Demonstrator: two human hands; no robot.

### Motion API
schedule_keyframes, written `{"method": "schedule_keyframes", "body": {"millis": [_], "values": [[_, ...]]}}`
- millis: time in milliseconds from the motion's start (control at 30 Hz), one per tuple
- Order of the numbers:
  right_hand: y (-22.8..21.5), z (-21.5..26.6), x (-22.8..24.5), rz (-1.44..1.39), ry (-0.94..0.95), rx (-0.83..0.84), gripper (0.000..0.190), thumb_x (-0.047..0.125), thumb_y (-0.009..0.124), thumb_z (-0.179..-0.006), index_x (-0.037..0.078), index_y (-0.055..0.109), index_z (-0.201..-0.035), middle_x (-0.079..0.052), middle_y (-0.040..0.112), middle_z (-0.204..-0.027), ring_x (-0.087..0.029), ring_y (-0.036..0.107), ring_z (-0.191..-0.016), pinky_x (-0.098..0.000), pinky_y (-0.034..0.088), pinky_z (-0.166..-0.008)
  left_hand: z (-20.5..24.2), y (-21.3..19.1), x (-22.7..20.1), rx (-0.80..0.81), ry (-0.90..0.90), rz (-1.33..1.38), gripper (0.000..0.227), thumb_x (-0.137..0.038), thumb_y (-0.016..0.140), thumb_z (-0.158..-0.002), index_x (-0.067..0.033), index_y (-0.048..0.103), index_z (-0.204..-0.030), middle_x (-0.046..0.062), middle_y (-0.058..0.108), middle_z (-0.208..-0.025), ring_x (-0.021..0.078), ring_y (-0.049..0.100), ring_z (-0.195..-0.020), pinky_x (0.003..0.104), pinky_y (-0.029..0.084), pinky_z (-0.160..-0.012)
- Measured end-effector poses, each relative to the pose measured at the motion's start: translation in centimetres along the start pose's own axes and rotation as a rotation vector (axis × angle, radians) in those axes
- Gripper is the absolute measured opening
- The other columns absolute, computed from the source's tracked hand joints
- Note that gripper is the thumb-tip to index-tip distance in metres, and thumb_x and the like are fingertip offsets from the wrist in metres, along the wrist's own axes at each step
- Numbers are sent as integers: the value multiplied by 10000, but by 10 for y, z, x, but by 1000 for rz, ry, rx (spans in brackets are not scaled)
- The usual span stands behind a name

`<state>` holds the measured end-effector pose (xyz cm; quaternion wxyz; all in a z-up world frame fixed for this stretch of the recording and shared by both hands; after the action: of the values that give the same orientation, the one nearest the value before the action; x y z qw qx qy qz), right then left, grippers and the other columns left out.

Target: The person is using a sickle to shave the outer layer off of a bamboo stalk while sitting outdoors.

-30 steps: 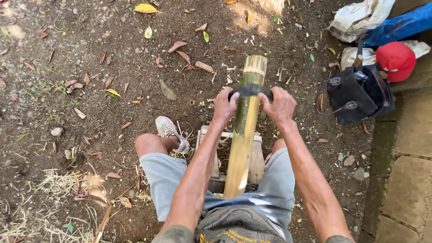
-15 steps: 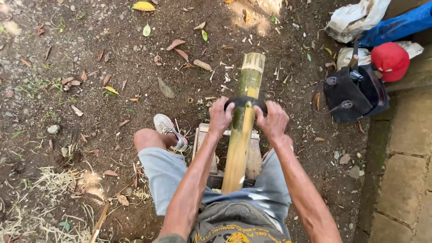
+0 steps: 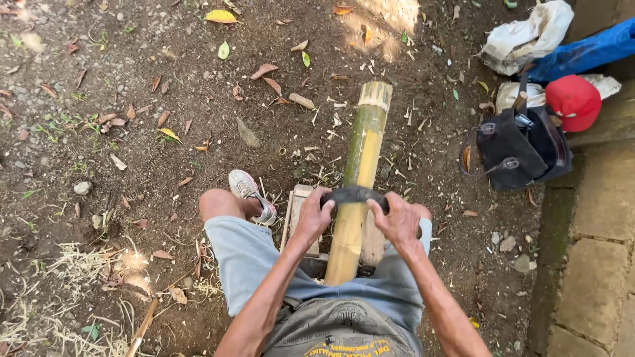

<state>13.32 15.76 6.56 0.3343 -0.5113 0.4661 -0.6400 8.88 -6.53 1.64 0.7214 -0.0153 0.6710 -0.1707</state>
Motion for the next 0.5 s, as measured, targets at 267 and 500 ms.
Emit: {"method": "schedule_keyframes", "body": {"millis": [267,500], "values": [[-15,-123,-5,70,-62,-170,432,470,739,-934,77,601,-820,-88,634,-702,-263,616,-563,-436,485,-532,-147,39,10,-115,136,-51,193,-104,654,-898,9,652,-1054,198,683,-951,367,663,-901,467,516,-843],[-17,-152,4,28,-47,-290,411,444,763,-899,70,601,-839,-138,664,-771,-363,672,-673,-484,507,-591,-189,36,10,-181,228,-178,258,-162,726,-880,-20,693,-1093,204,700,-960,399,685,-903,467,531,-823]]}}
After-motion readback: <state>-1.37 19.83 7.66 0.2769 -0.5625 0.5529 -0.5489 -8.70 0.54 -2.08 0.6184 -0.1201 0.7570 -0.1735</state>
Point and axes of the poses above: each hand's wrist, its own z-axis away from the middle knuckle, its own y-axis out of the palm, x = y × z, the point moved 4 cm from there along -z, towards the middle knuckle
